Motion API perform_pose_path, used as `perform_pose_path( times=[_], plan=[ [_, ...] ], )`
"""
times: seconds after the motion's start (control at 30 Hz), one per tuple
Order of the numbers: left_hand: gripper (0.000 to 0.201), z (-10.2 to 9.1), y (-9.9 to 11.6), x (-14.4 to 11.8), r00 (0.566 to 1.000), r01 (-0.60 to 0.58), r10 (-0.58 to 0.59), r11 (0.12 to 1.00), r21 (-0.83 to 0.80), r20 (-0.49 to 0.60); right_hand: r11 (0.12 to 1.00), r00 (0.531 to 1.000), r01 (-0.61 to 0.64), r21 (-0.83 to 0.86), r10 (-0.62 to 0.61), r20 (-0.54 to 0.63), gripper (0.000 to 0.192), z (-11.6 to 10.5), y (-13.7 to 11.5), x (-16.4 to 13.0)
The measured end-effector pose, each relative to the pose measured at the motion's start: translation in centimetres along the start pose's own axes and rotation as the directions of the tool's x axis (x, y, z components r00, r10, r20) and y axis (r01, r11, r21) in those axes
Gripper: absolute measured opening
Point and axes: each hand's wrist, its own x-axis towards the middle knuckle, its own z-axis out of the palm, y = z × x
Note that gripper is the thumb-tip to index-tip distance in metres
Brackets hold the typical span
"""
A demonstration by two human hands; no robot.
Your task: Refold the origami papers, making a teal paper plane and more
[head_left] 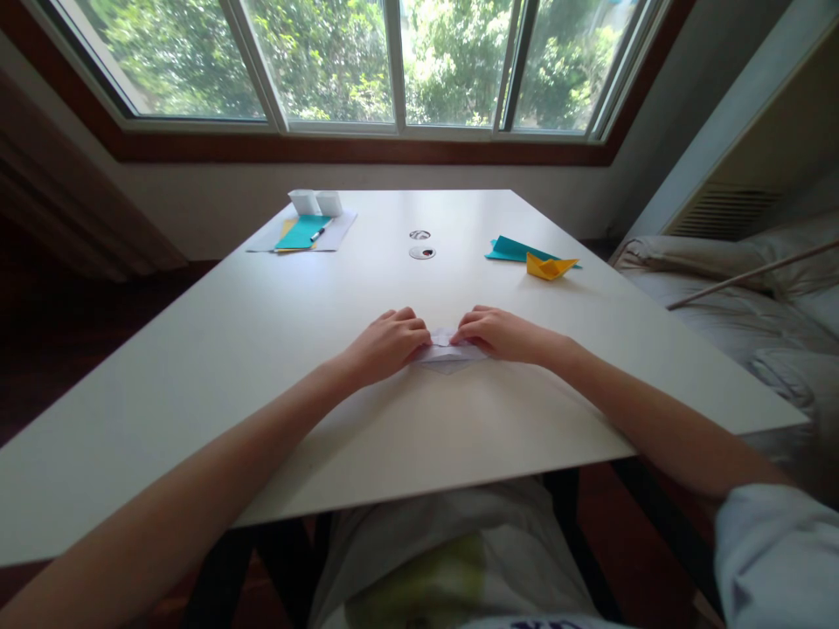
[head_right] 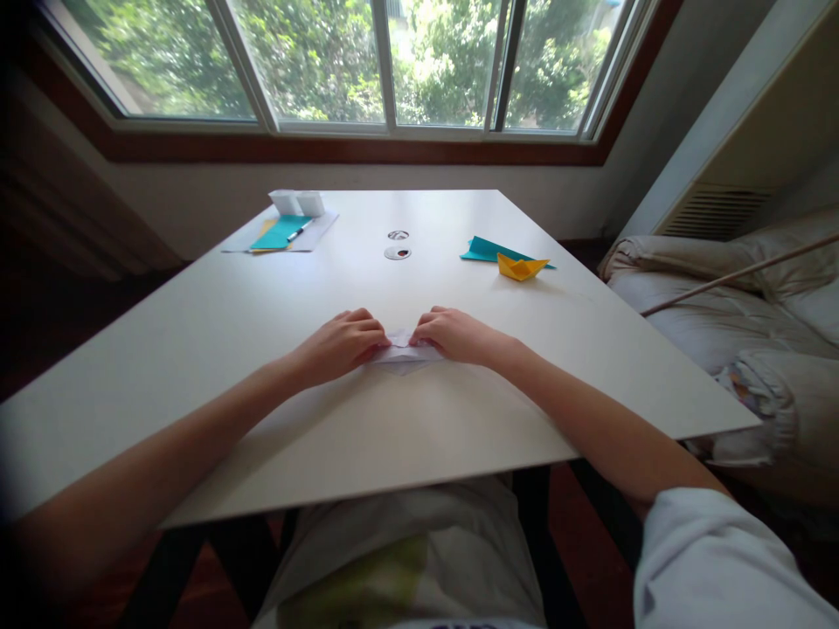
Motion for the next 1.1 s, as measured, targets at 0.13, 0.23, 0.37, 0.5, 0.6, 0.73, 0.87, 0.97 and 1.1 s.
perform_pose_path(
  times=[0.13,0.23,0.37,0.5,0.6,0.73,0.87,0.97,1.1],
  plan=[
    [0.03,0.0,0.3,0.0,1.0,-0.015,0.014,0.996,0.085,0.017,0.999,1.0,0.006,-0.053,-0.006,0.001,0.029,-0.1,-0.3,0.1],
    [0.033,0.1,0.4,0.0,0.999,-0.026,0.022,0.991,0.128,0.032,0.995,1.0,0.013,-0.104,-0.01,0.029,0.033,-0.1,-0.3,0.2],
    [0.032,0.0,0.6,0.1,0.999,-0.017,0.009,0.987,0.157,0.05,0.99,0.997,0.004,-0.142,0.008,0.082,0.036,-0.1,-0.2,0.2],
    [0.029,-0.6,0.9,0.1,0.997,0.016,-0.028,0.985,0.17,0.07,0.989,0.995,-0.011,-0.147,0.025,0.097,0.035,-0.2,-0.3,0.2],
    [0.027,-1.0,0.7,-0.1,0.995,0.036,-0.051,0.983,0.179,0.08,0.989,0.995,-0.013,-0.15,0.027,0.096,0.037,-0.2,-0.4,0.1],
    [0.028,-1.1,0.3,-0.7,0.993,0.059,-0.074,0.984,0.169,0.088,0.989,0.993,-0.041,-0.143,0.055,0.101,0.036,-0.4,-0.6,-0.2],
    [0.031,-1.2,0.3,-1.1,0.99,0.09,-0.102,0.988,0.123,0.094,0.992,0.987,-0.113,-0.061,0.119,0.112,0.032,-1.1,-0.5,-0.7],
    [0.031,-1.3,0.4,-1.4,0.989,0.113,-0.119,0.992,0.062,0.087,0.991,0.985,-0.129,0.016,0.127,0.12,0.03,-1.6,-0.5,-1.0],
    [0.039,-1.0,0.5,-1.4,0.991,0.124,-0.125,0.992,0.031,0.038,0.992,0.988,-0.123,0.013,0.122,0.092,0.034,-1.8,-0.9,-1.0]
  ],
)
